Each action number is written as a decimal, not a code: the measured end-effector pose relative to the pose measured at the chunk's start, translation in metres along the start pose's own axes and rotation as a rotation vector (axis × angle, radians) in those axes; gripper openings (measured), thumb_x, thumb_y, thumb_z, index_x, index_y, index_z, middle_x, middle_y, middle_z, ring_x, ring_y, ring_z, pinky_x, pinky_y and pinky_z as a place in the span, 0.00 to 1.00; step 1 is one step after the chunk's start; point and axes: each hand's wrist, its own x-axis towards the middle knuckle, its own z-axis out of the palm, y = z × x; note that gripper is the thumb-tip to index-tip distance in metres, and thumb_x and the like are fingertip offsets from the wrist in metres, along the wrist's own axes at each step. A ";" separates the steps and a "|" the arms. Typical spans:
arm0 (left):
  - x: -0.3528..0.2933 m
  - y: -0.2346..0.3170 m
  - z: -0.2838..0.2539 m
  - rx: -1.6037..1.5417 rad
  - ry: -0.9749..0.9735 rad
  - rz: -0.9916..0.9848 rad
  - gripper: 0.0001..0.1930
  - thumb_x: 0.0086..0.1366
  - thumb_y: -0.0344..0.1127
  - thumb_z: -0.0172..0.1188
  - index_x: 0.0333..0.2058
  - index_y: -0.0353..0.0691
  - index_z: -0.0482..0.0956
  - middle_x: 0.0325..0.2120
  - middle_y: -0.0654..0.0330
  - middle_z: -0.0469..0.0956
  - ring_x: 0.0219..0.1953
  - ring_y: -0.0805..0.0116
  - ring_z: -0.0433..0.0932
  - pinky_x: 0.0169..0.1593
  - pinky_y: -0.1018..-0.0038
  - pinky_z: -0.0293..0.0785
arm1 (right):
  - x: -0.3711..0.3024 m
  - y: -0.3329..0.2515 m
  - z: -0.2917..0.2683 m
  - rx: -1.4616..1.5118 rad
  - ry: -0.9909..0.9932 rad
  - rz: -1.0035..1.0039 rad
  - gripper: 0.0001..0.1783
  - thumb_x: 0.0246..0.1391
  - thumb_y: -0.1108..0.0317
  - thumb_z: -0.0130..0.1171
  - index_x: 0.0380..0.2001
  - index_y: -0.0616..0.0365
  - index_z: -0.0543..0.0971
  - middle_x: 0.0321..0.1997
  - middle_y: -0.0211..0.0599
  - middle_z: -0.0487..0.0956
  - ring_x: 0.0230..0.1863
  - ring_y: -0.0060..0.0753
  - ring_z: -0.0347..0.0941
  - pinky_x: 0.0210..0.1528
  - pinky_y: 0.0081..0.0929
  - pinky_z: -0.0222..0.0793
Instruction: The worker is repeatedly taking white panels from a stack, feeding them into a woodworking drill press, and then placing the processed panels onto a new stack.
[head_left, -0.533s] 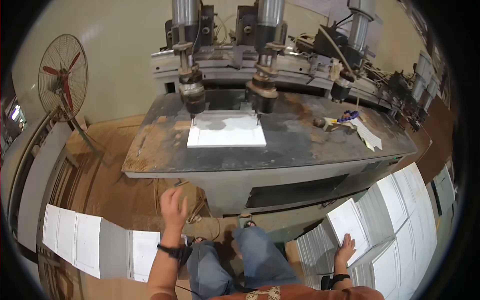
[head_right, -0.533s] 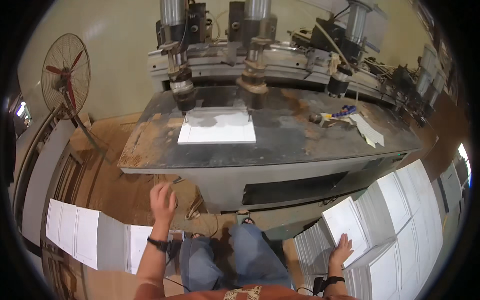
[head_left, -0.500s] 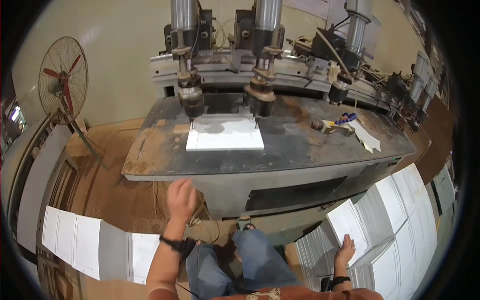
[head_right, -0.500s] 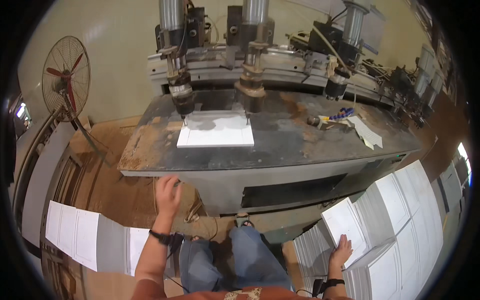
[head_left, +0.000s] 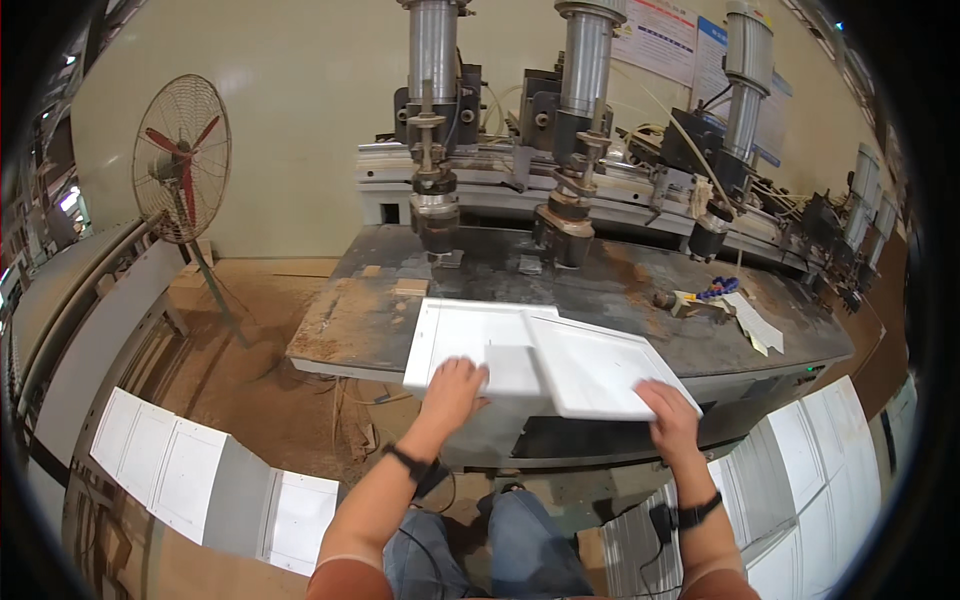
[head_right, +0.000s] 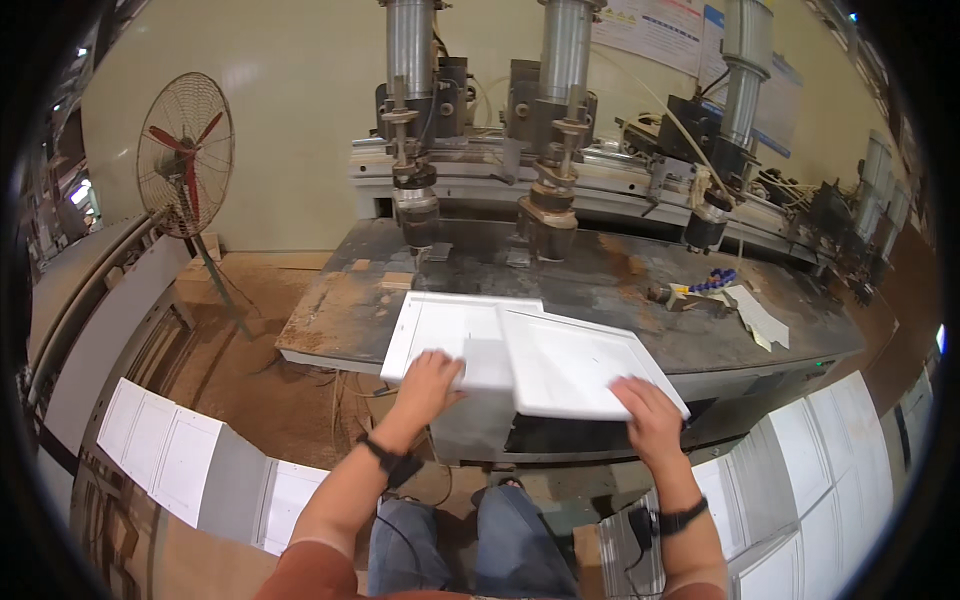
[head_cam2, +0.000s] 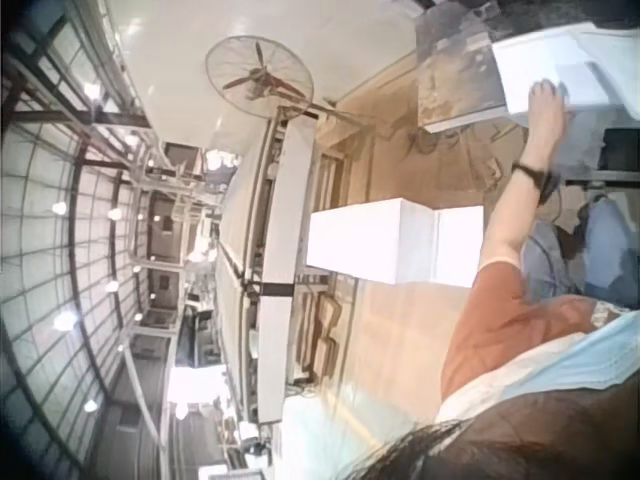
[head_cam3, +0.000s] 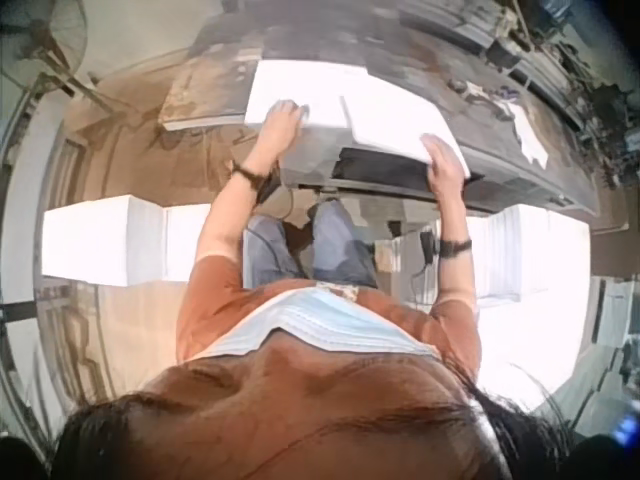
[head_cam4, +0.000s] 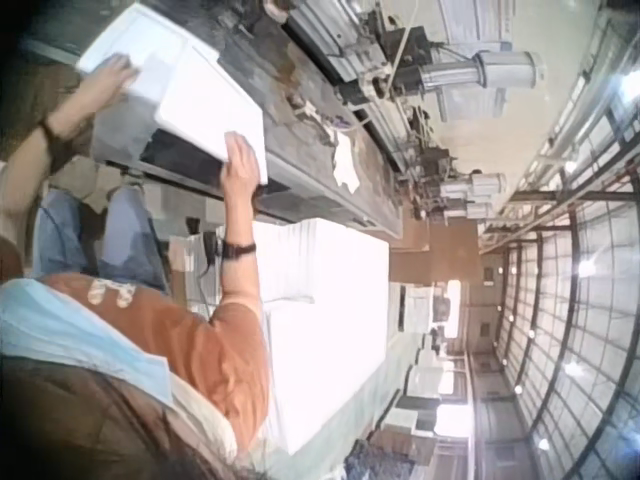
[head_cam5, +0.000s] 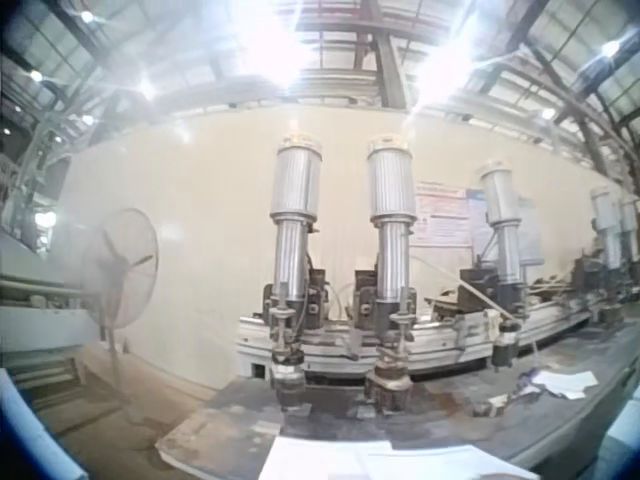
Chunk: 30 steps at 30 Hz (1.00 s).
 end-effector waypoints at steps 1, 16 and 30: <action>-0.026 0.003 -0.012 -0.011 0.065 0.039 0.21 0.50 0.34 0.64 0.45 0.42 0.77 0.36 0.59 0.72 0.41 0.58 0.71 0.44 0.65 0.70 | 0.019 0.000 0.021 -0.003 -0.037 -0.035 0.29 0.34 0.85 0.53 0.44 0.51 0.80 0.45 0.38 0.81 0.48 0.44 0.77 0.49 0.36 0.74; -0.389 0.057 -0.133 0.158 0.011 -0.831 0.26 0.46 0.23 0.63 0.49 0.40 0.78 0.36 0.53 0.77 0.38 0.50 0.75 0.42 0.62 0.74 | 0.146 0.036 0.244 0.098 -0.444 -0.185 0.24 0.58 0.57 0.57 0.56 0.52 0.73 0.60 0.40 0.73 0.61 0.52 0.66 0.63 0.39 0.63; -0.418 -0.034 -0.006 0.361 -0.256 -1.215 0.34 0.59 0.24 0.52 0.66 0.45 0.58 0.64 0.57 0.62 0.64 0.45 0.60 0.63 0.38 0.55 | 0.069 -0.040 0.145 0.254 -0.287 -0.030 0.29 0.53 0.73 0.59 0.60 0.56 0.69 0.66 0.46 0.66 0.69 0.50 0.58 0.68 0.38 0.54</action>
